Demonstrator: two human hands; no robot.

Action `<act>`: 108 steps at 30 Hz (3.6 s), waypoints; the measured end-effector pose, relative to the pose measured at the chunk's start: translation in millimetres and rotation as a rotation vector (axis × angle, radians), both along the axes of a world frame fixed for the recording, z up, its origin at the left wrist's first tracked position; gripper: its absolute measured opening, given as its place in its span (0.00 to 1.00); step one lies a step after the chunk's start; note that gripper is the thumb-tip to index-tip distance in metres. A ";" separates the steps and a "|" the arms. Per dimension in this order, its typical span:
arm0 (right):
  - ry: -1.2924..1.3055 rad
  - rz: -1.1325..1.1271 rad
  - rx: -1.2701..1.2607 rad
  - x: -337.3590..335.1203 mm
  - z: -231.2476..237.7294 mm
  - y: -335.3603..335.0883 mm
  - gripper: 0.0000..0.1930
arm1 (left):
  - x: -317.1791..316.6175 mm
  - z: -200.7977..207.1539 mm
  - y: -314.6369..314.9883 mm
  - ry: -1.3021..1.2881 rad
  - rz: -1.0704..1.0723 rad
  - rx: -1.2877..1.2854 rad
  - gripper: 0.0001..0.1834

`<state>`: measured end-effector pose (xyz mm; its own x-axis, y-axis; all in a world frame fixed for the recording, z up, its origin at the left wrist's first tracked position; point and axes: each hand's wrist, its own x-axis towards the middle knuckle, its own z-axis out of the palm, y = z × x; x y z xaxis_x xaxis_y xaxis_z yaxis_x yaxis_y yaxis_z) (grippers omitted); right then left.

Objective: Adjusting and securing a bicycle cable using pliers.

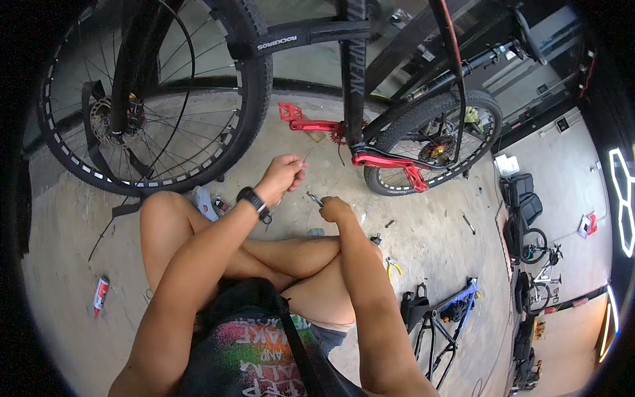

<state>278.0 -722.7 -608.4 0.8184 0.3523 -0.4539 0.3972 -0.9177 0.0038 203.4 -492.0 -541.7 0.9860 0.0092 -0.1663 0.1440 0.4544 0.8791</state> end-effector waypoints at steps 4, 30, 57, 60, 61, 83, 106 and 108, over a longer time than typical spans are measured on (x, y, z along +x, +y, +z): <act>0.119 -0.106 -0.120 9.0 -32.7 20.8 0.14 | 50.0 -11.6 -11.7 0.068 0.038 -0.059 0.10; 0.073 0.107 -0.009 68.9 -127.4 -59.6 0.15 | 107.5 1.2 -83.5 0.073 -0.085 -0.463 0.09; -0.201 -0.461 1.437 39.8 -11.9 48.1 0.10 | 49.4 -93.5 5.5 -0.068 0.230 0.045 0.11; 0.286 -0.796 1.686 41.2 4.3 40.0 0.12 | 9.3 -88.8 25.7 0.059 0.215 0.074 0.10; 0.285 -0.783 1.696 46.4 -1.7 37.4 0.12 | 2.5 -86.8 29.2 0.087 0.236 0.050 0.10; 0.190 -0.630 1.227 41.2 -36.9 47.6 0.07 | -75.6 -25.9 99.1 -0.098 0.157 0.761 0.10; 0.366 -0.591 1.153 0.6 7.6 44.3 0.07 | -102.0 -24.1 92.2 -0.236 -0.149 1.413 0.16; 0.585 -0.546 1.207 -14.7 28.5 50.8 0.06 | -103.0 -22.4 93.7 -0.223 -0.151 1.411 0.16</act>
